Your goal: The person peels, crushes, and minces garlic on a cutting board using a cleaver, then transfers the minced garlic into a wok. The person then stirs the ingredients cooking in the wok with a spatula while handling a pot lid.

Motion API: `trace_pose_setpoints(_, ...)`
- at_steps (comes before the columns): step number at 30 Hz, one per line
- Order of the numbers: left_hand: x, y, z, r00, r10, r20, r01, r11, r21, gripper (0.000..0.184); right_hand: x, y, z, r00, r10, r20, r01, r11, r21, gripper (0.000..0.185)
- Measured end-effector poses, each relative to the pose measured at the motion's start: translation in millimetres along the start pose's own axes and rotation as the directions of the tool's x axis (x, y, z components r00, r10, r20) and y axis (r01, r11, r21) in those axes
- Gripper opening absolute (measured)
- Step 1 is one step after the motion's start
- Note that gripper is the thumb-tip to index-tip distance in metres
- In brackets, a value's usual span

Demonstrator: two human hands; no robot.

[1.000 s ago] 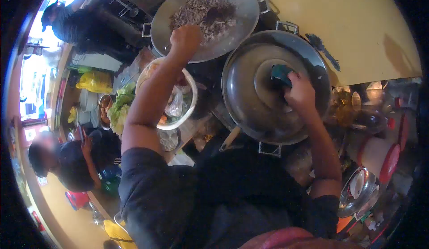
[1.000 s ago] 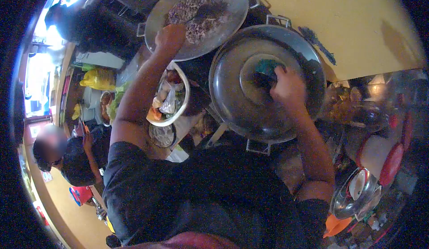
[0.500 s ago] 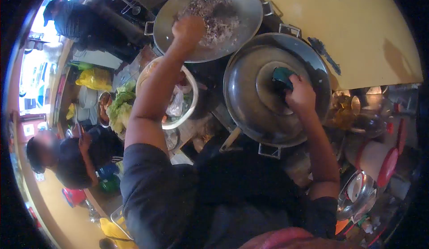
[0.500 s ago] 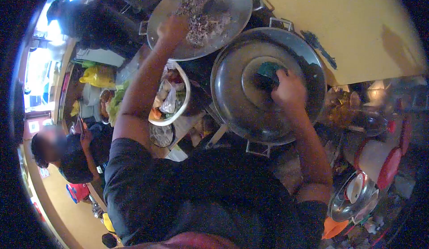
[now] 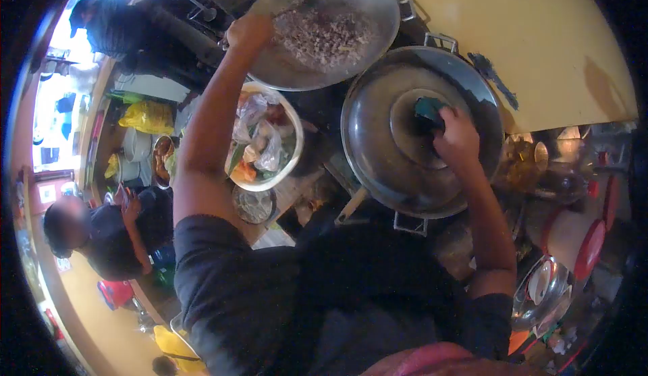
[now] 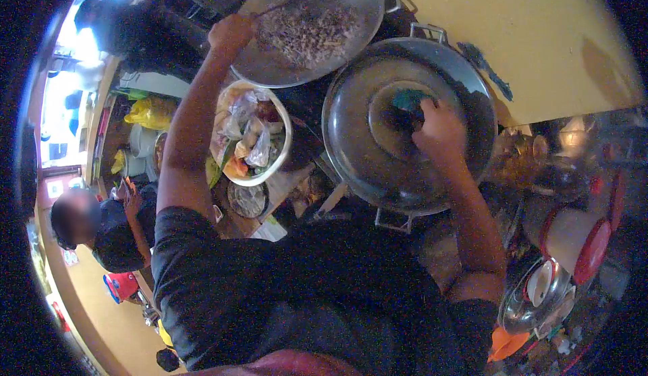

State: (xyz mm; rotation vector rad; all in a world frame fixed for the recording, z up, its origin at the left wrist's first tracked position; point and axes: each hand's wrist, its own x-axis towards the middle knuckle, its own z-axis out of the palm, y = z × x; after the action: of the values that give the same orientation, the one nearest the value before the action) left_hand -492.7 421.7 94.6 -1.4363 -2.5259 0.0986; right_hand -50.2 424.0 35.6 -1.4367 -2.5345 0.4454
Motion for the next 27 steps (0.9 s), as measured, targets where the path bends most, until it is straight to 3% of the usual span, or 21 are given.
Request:
trace_pose_setpoints(4,26,-24,55,0.999,0.020,0.041,-0.022,0.998,0.059,0.022,3,4,7,0.998,-0.057,-0.040,0.057,0.998,0.016,0.049)
trace_pose_setpoints(7,21,-22,96,0.990,0.130,-0.052,-0.127,0.991,0.048,0.022,1,1,4,0.998,-0.025,-0.064,0.026,1.000,0.010,0.045)
trace_pose_setpoints(9,-1,-6,90,0.941,0.334,0.047,-0.337,0.932,0.135,0.019,2,-3,-3,1.000,0.013,0.005,-0.013,1.000,-0.012,0.045)
trace_pose_setpoints(10,-9,-8,82,0.943,0.331,0.046,-0.334,0.934,0.129,0.019,3,-5,-6,0.996,0.050,0.078,-0.047,0.998,-0.034,0.045)
trace_pose_setpoints(13,-6,-27,41,0.968,0.253,0.006,-0.253,0.967,0.035,0.018,3,-6,-3,0.998,0.057,0.028,-0.056,0.998,-0.041,0.036)
trace_pose_setpoints(15,5,-36,33,0.975,0.220,-0.031,-0.210,0.960,0.187,0.023,1,3,5,0.999,-0.014,-0.047,0.013,1.000,-0.012,0.036)
trace_pose_setpoints(16,19,-41,45,0.992,0.122,-0.034,-0.114,0.978,0.173,0.024,1,5,9,0.989,-0.084,-0.123,0.086,0.996,0.010,0.037)
trace_pose_setpoints(17,29,-45,50,0.992,0.120,-0.038,-0.112,0.979,0.169,0.024,2,4,10,0.988,-0.086,-0.126,0.087,0.996,0.005,0.037)
trace_pose_setpoints(19,43,-37,64,1.000,0.018,-0.017,-0.017,0.996,0.089,0.021,1,5,5,0.997,-0.063,-0.040,0.060,0.996,-0.059,0.044)
trace_pose_setpoints(23,39,-17,91,0.995,0.057,-0.081,-0.054,0.998,0.045,0.018,3,-1,2,1.000,-0.011,-0.002,0.011,0.997,-0.074,0.046)
trace_pose_setpoints(25,32,-6,93,0.897,0.440,0.025,-0.439,0.887,0.141,0.018,2,5,4,1.000,0.006,0.010,-0.006,0.997,-0.071,0.047)
trace_pose_setpoints(26,23,-7,75,0.894,0.447,0.027,-0.447,0.884,0.139,0.018,2,6,5,1.000,0.014,0.011,-0.014,0.997,-0.070,0.047)
trace_pose_setpoints(27,11,-12,41,0.931,0.354,0.086,-0.363,0.921,0.139,0.018,3,7,6,0.999,-0.032,-0.017,0.031,0.999,-0.035,0.047)
